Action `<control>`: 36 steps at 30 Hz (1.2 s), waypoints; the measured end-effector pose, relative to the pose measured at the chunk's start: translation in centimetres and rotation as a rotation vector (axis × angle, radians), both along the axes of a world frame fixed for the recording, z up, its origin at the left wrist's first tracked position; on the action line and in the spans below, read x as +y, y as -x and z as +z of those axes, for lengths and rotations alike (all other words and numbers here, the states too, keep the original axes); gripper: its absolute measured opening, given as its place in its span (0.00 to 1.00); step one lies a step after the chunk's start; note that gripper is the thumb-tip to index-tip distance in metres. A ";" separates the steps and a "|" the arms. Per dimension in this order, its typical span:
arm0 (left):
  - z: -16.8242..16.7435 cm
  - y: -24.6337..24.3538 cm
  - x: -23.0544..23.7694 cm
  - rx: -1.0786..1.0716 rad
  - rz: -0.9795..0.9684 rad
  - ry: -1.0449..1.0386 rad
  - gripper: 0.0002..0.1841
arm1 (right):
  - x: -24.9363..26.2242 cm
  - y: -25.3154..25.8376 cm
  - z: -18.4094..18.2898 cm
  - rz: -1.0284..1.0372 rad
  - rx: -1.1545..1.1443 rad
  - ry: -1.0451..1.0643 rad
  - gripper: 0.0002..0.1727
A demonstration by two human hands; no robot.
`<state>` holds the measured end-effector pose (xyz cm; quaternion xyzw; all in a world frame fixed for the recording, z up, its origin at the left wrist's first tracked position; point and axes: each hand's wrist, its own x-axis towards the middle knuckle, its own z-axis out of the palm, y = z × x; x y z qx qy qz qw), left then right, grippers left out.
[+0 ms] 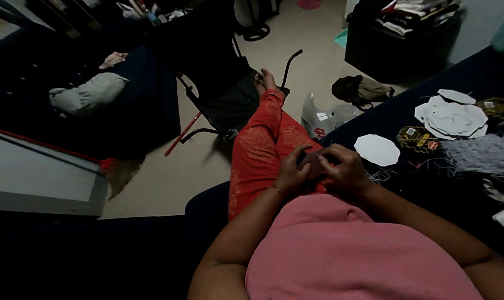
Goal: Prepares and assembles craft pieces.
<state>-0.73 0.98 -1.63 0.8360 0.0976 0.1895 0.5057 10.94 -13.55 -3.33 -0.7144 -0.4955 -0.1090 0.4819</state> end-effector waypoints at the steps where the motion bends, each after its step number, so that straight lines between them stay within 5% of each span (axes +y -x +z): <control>1: 0.0 0.0 0.0 -0.007 -0.006 -0.018 0.22 | 0.0 0.0 0.0 0.002 0.005 -0.003 0.12; 13: 0.2 0.1 -0.1 -0.091 -0.109 -0.130 0.11 | -1.1 -0.2 0.4 0.058 0.144 -0.030 0.13; 19: -0.5 0.2 0.1 -0.380 -0.069 -0.508 0.10 | -2.5 -1.4 2.7 0.135 0.820 0.058 0.13; 23: -0.4 0.0 0.1 -0.505 -0.082 -0.745 0.09 | -2.3 -2.0 3.1 0.265 1.030 0.172 0.41; 25: -0.6 0.0 0.1 -0.491 -0.074 -0.798 0.09 | -2.2 -1.9 2.9 0.265 1.040 0.146 0.40; 28: -0.6 0.1 0.3 -0.337 -0.099 -0.642 0.19 | -2.2 -2.0 2.2 0.202 0.988 0.061 0.27; 32: 0.3 0.4 0.7 -0.006 -0.218 -0.168 0.58 | -2.2 -2.2 1.0 0.057 0.803 -0.010 0.10; 34: 0.8 0.3 0.5 0.084 -0.222 0.029 0.54 | -2.3 -2.2 0.8 0.016 0.715 0.000 0.07; 36: 1.1 0.2 0.2 0.135 -0.145 0.087 0.40 | -2.2 -1.9 0.7 -0.008 0.643 0.000 0.07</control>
